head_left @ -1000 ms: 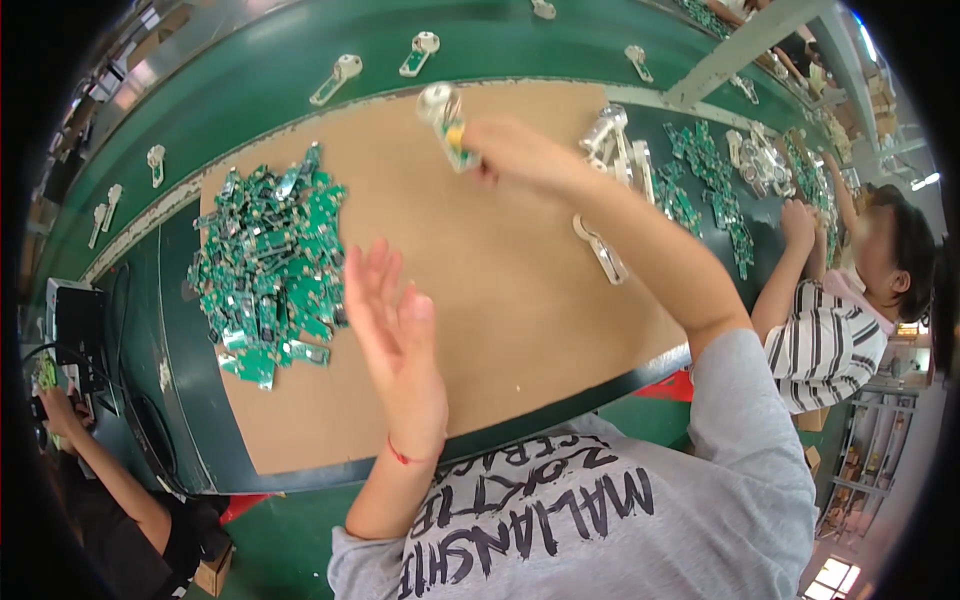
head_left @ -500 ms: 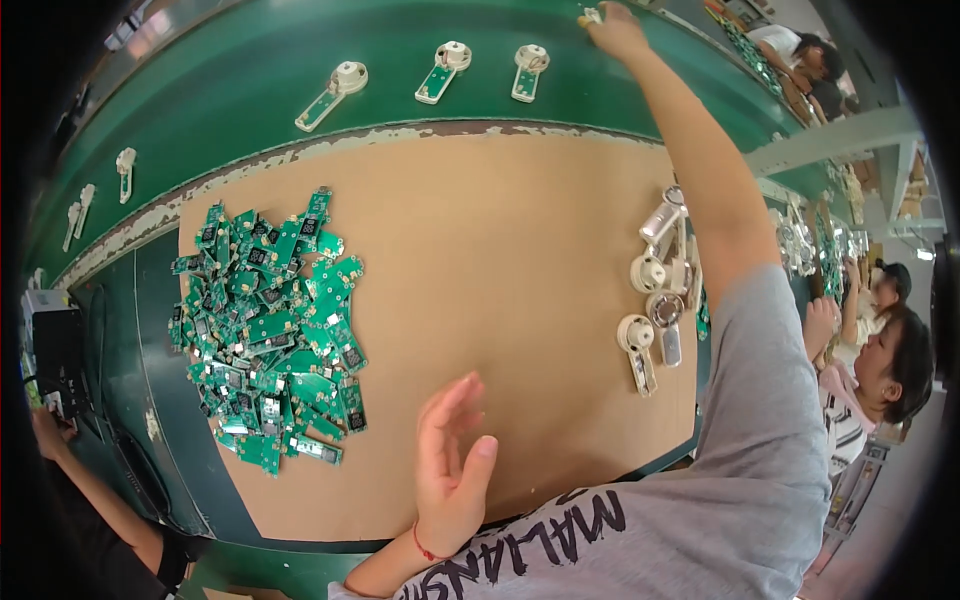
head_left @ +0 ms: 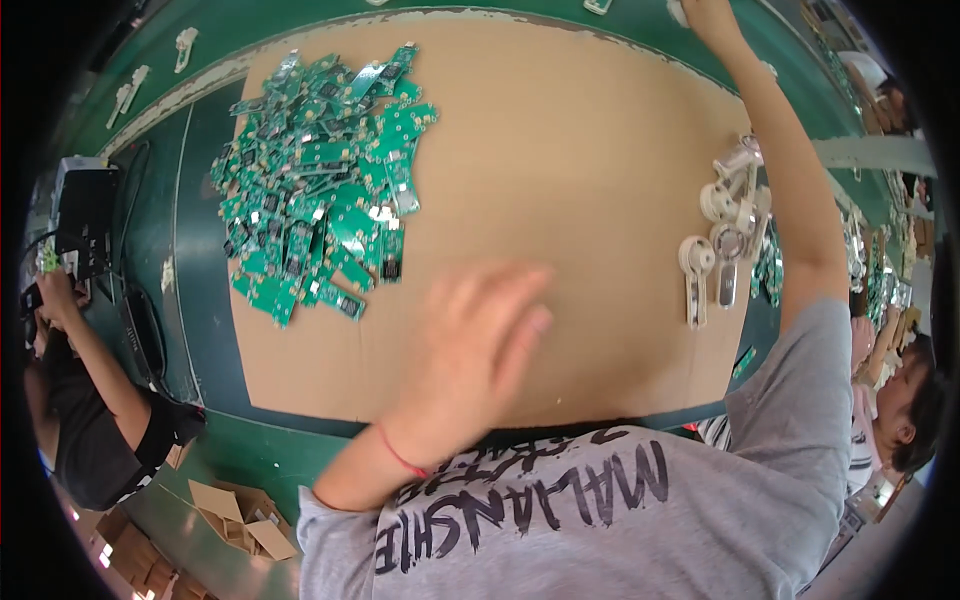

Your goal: The person assembles a small electronic fan component by hand, fitting a PCB into a plastic housing.

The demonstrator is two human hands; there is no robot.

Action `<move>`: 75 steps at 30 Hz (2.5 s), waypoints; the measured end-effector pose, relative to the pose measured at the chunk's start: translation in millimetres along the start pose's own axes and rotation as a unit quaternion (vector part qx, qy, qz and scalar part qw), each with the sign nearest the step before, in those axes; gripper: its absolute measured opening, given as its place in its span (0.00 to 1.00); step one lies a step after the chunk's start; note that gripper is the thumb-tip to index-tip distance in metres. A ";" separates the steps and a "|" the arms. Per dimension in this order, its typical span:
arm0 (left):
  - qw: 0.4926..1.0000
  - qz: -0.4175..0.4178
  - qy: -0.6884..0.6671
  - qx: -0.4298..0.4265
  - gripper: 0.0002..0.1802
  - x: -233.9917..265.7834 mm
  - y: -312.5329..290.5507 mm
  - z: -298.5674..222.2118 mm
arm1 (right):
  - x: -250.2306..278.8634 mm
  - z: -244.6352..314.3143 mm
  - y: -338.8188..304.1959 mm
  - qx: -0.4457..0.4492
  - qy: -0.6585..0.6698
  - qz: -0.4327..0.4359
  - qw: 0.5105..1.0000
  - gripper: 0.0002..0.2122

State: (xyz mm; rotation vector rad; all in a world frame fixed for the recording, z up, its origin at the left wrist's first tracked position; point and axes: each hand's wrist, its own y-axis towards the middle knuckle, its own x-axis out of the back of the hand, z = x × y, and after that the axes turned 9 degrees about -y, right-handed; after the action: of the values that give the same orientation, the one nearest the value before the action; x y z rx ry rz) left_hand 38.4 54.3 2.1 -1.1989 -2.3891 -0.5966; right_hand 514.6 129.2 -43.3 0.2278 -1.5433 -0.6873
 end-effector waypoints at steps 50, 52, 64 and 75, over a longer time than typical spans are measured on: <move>0.958 -0.199 -0.188 -0.087 0.14 -38.0 -51.4 -15.8 | 212.8 301.8 -256.1 -0.271 0.663 0.228 0.659 0.04; 0.963 -0.186 -0.169 -0.101 0.15 -37.2 -51.8 -15.6 | 212.4 302.2 -255.3 -0.269 0.668 0.226 0.656 0.04; 0.958 -0.188 -0.054 -0.210 0.19 -28.9 -45.5 -13.9 | 205.4 297.5 -259.7 -0.246 0.679 0.231 0.652 0.03; 0.960 -0.175 -0.035 -0.216 0.17 -25.2 -50.5 -10.4 | 205.7 296.1 -254.2 -0.231 0.673 0.268 0.650 0.03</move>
State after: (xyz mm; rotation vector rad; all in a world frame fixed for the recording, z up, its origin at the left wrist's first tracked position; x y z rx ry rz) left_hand 12.6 5.0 -12.2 -0.9647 -2.6369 -1.2617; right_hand 140.9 -100.1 4.8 -0.1302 0.0857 -0.2218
